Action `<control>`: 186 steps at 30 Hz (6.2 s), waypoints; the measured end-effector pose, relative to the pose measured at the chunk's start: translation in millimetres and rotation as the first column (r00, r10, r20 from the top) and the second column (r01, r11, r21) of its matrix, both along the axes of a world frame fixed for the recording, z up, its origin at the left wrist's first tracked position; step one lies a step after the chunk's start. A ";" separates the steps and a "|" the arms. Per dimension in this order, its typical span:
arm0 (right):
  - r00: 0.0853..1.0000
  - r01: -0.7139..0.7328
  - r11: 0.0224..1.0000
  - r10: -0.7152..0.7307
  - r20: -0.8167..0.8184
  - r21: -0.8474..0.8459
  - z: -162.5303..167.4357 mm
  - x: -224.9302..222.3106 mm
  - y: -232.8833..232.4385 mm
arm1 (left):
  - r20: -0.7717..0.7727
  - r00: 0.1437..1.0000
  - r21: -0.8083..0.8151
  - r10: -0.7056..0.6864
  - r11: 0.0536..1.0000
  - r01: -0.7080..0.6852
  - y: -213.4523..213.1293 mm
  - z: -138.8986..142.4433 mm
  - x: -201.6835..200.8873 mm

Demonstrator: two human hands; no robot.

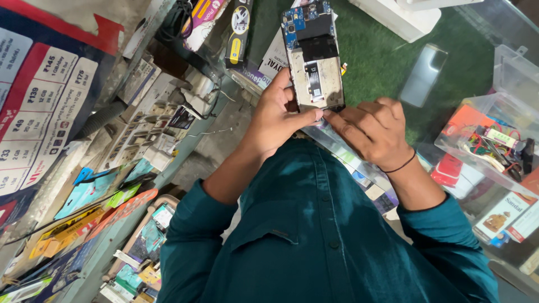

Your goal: The person holds a disassembled mobile phone and manipulates its internal components with both hands. They then pick up a new screen assembly, inspect it, and connect a small wire harness to the screen's edge. The person continues to handle the screen and wires while the phone remains open on the work surface.

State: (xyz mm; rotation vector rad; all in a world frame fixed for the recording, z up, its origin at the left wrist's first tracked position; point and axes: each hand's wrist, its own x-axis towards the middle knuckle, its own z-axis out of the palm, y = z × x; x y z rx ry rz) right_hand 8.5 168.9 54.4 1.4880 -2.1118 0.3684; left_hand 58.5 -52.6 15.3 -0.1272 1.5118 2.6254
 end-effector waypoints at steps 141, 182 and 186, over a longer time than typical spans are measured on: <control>0.975 -0.115 0.990 0.129 0.179 -0.087 2.0 -17.2 -8.4 | 0.050 0.995 -0.030 0.088 0.996 -0.086 8.8 -16.1 -16.1; 0.890 -0.152 0.956 0.244 0.386 -0.252 -20.3 -15.3 29.8 | -0.025 0.991 0.035 0.130 0.991 -0.129 40.5 -5.0 7.5; 0.923 -0.236 0.947 0.289 0.253 -0.219 -21.5 -19.5 25.8 | 0.005 0.990 0.008 0.142 0.990 -0.142 34.9 -5.4 6.9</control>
